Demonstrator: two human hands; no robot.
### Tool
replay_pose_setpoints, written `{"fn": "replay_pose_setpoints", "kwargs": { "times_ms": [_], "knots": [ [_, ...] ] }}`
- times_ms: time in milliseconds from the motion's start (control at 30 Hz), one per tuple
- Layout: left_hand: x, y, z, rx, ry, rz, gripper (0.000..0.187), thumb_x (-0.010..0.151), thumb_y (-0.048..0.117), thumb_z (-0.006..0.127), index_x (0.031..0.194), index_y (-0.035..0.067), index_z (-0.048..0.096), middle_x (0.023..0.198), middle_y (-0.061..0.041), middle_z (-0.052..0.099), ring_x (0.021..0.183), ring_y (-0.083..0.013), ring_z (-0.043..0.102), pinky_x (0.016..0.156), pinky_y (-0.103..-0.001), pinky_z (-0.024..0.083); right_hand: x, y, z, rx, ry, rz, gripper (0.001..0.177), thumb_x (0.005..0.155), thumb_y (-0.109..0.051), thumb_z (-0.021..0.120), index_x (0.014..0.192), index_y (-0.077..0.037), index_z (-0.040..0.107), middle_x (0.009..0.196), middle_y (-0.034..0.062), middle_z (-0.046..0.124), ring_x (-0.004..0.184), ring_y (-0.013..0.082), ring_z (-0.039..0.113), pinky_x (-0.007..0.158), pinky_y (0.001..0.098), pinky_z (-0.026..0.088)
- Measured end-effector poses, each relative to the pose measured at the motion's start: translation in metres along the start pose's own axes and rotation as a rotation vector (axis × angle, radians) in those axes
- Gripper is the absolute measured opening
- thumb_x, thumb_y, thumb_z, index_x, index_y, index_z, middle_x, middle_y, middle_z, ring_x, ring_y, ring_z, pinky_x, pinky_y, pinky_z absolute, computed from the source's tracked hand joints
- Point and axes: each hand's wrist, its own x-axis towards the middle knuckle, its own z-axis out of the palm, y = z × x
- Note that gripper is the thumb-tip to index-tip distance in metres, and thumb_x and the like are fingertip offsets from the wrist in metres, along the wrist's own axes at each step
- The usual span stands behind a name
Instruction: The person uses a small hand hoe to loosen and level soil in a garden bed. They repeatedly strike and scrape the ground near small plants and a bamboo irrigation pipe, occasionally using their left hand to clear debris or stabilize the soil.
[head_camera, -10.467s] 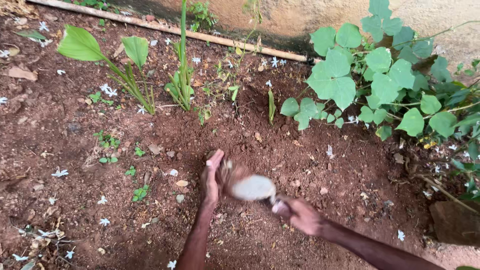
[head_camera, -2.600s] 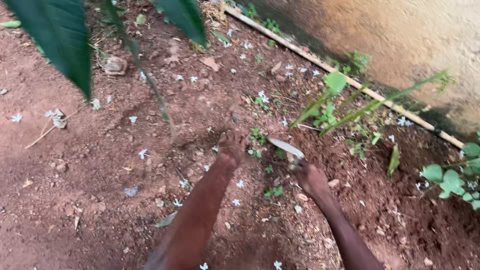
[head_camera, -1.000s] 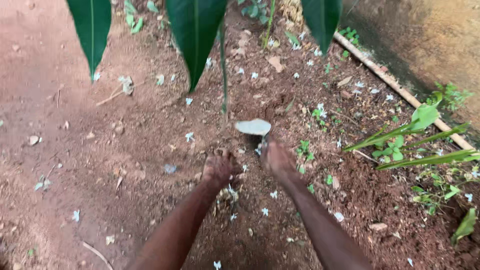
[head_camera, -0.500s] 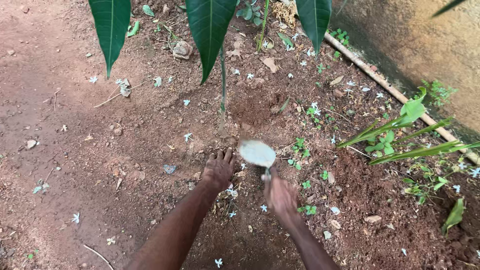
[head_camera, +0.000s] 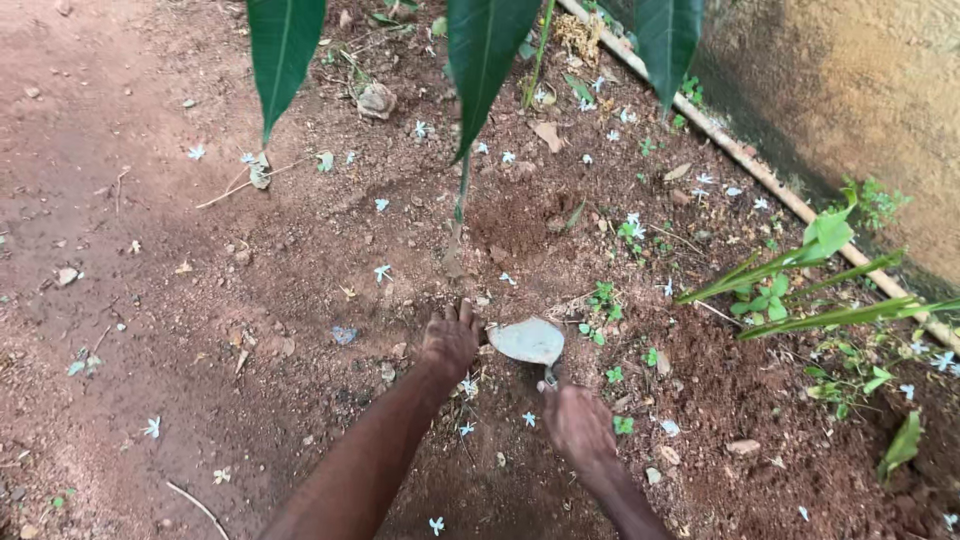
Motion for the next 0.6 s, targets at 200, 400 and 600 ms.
{"fn": "replay_pose_setpoints", "kwargs": {
  "times_ms": [200, 400, 600],
  "knots": [
    [-0.002, -0.004, 0.001, -0.174, -0.034, -0.016, 0.083, 0.102, 0.001, 0.057, 0.167, 0.009, 0.006, 0.174, -0.019, -0.002, 0.156, -0.0412, 0.023, 0.119, -0.05, 0.039, 0.002, 0.061, -0.03, 0.808, -0.165, 0.125, 0.045, 0.105, -0.018, 0.053, 0.15, -0.016, 0.054, 0.075, 0.016, 0.067, 0.04, 0.0143, 0.051, 0.031, 0.031, 0.042],
    [0.004, 0.011, 0.003, -0.049, -0.015, 0.043, 0.089, 0.097, -0.003, 0.062, 0.167, 0.01, 0.007, 0.174, -0.019, -0.002, 0.157, -0.0392, 0.021, 0.123, -0.048, 0.033, -0.051, 0.084, -0.007, 0.166, -0.064, -0.17, 0.044, 0.109, -0.028, 0.045, 0.151, -0.026, 0.057, 0.091, -0.0104, 0.067, 0.054, 0.0017, 0.061, 0.041, 0.0227, 0.055],
    [0.008, 0.027, 0.009, -0.1, 0.0, 0.054, 0.088, 0.098, -0.006, 0.058, 0.166, 0.009, 0.004, 0.174, -0.018, -0.003, 0.158, -0.0391, 0.016, 0.121, -0.048, 0.035, -0.042, 0.052, -0.003, 0.185, -0.13, 0.187, 0.05, 0.113, -0.035, 0.043, 0.16, -0.021, 0.035, 0.063, 0.0035, 0.06, 0.042, 0.0129, 0.049, 0.035, 0.0279, 0.044]
  ]
}}
